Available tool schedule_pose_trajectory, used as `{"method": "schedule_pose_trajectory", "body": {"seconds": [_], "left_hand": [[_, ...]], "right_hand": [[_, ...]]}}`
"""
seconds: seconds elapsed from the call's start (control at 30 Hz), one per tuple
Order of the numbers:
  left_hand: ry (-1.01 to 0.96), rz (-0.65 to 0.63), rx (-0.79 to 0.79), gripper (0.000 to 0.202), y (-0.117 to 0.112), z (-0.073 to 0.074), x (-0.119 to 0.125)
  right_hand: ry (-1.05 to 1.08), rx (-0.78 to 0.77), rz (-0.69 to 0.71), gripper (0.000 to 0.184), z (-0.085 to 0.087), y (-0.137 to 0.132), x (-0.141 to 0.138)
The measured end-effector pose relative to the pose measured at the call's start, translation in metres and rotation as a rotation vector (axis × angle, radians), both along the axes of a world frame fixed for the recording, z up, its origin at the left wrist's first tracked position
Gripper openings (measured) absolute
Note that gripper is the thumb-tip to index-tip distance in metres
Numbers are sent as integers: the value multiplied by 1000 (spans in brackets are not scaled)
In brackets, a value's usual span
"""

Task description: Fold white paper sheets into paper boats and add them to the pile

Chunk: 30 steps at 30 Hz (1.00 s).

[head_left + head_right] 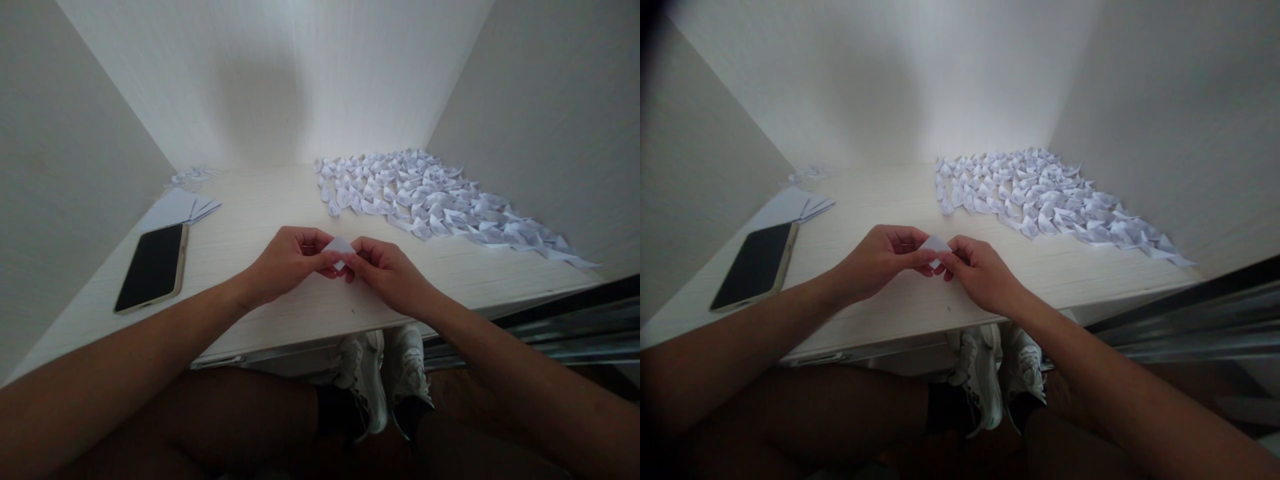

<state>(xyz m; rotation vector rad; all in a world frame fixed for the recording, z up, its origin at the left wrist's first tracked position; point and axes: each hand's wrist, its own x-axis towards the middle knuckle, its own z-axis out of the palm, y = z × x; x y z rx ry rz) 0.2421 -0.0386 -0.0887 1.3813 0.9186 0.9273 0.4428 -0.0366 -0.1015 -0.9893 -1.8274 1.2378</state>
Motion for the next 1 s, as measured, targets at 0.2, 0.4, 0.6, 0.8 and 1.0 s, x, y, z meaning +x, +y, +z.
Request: {"method": "schedule_pose_trajectory", "body": {"seconds": [0.2,0.4,0.6,0.8,1.0], "left_hand": [[7,108,181,34,-4,-7,6],[-4,180,257,18,-8,-8,10],[-12,207,205,13,-5,-8,8],[-75,202,184,19,-6,-8,9],[-100,116,79,20,-4,-9,8]], "right_hand": [[263,2,-101,24,-6,-1,-4],[334,72,-134,22,-4,-4,-6],[291,100,-161,17,-6,-2,-7],[322,28,-155,15,-7,1,-5],[308,-22,-143,17,-3,1,-2]]}}
